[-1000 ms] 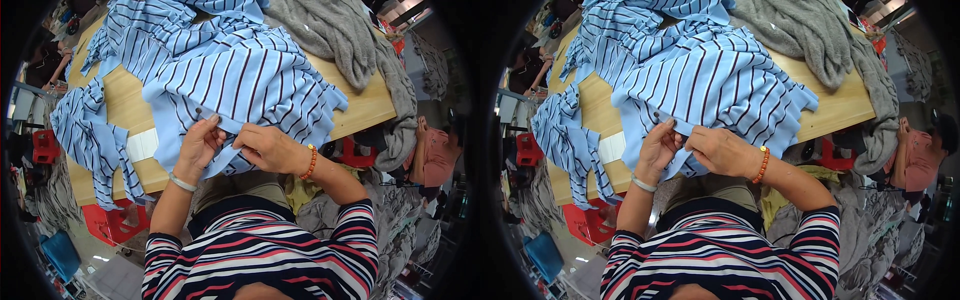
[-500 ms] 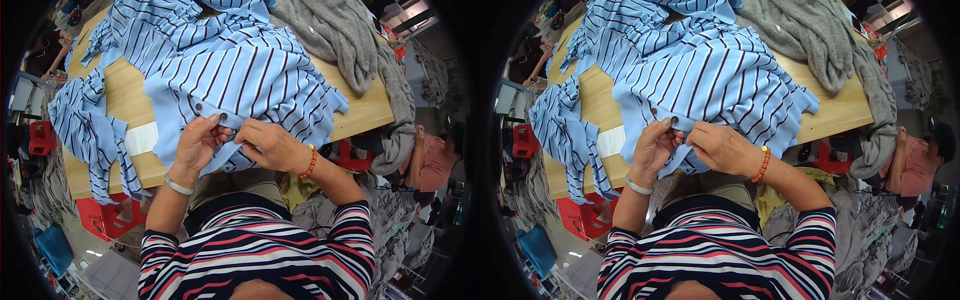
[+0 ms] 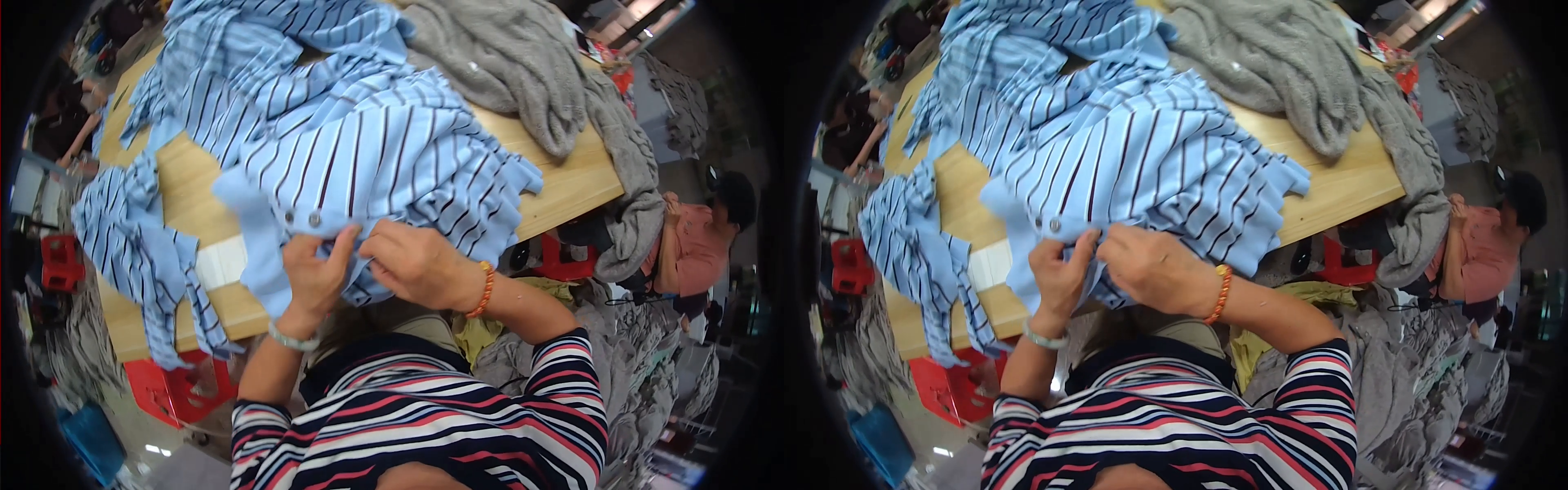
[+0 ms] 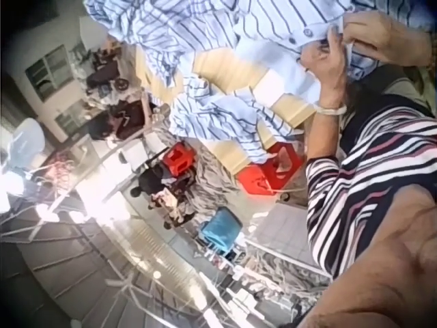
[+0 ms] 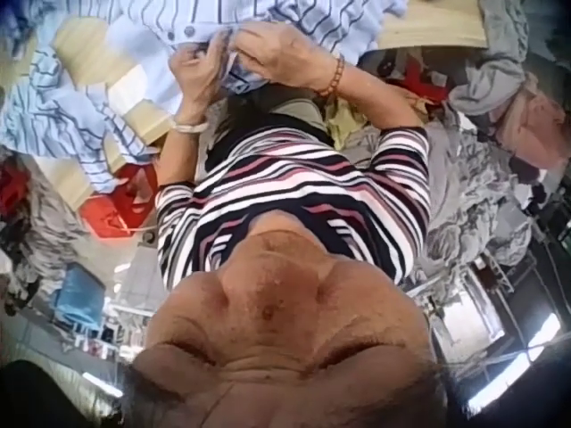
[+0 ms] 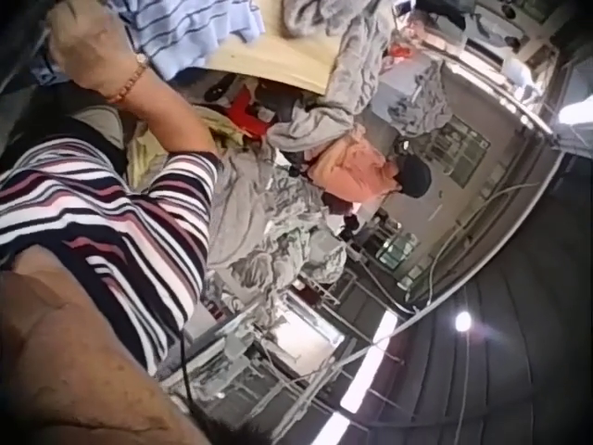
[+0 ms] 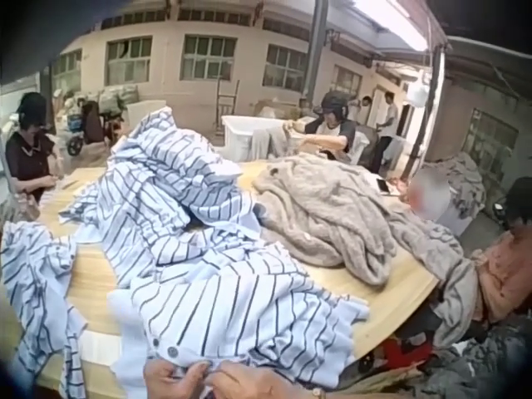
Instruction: Inspecting and organizing striped shirts on a work table in a sewing factory.
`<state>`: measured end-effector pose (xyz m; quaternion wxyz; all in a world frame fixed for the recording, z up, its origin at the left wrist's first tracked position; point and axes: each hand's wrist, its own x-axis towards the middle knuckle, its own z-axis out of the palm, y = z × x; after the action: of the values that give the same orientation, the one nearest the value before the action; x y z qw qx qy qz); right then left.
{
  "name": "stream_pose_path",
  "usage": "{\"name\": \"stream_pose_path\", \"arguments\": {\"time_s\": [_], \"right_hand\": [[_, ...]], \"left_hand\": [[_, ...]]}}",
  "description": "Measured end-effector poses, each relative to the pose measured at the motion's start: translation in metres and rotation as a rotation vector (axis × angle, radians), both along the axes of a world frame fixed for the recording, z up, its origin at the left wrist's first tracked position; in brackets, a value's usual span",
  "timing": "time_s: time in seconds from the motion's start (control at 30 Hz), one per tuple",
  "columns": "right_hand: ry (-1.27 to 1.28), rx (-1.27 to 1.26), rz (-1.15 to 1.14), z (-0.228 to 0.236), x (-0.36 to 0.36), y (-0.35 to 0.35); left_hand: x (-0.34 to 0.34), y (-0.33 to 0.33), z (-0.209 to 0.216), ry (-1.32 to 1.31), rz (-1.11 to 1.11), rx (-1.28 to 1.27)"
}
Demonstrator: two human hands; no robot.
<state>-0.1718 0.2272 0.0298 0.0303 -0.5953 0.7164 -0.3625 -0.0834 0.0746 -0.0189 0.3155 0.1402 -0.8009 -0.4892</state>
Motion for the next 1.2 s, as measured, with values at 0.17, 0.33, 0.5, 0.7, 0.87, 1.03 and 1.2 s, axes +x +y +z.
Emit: {"name": "stream_pose_path", "arguments": {"time_s": [0.17, 0.33, 0.5, 0.7, 0.87, 1.03, 1.2], "right_hand": [[0.085, -0.026, -0.085, -0.004, 0.002, -0.003], [0.096, -0.084, -0.130, -0.006, 0.002, -0.002], [0.133, -0.089, -0.152, -0.010, 0.003, 0.002], [0.133, -0.025, -0.106, -0.016, -0.007, 0.004], [0.072, 0.036, -0.060, -0.022, -0.008, 0.002], [-0.059, 0.069, -0.019, -0.020, -0.015, 0.000], [-0.155, 0.067, 0.028, -0.025, -0.023, -0.001]], "left_hand": [[0.005, 0.004, -0.001, -0.178, -0.134, 0.524], [0.006, 0.007, -0.008, -0.004, -0.240, 0.747], [0.005, 0.007, -0.014, -0.007, -0.208, 0.475], [0.013, -0.004, 0.000, -0.181, -0.312, 0.213], [0.017, -0.005, -0.004, -0.199, -0.306, -0.167], [0.012, -0.006, -0.020, -0.210, -0.283, -0.122], [0.009, -0.008, -0.028, -0.203, -0.425, 0.307]]}}
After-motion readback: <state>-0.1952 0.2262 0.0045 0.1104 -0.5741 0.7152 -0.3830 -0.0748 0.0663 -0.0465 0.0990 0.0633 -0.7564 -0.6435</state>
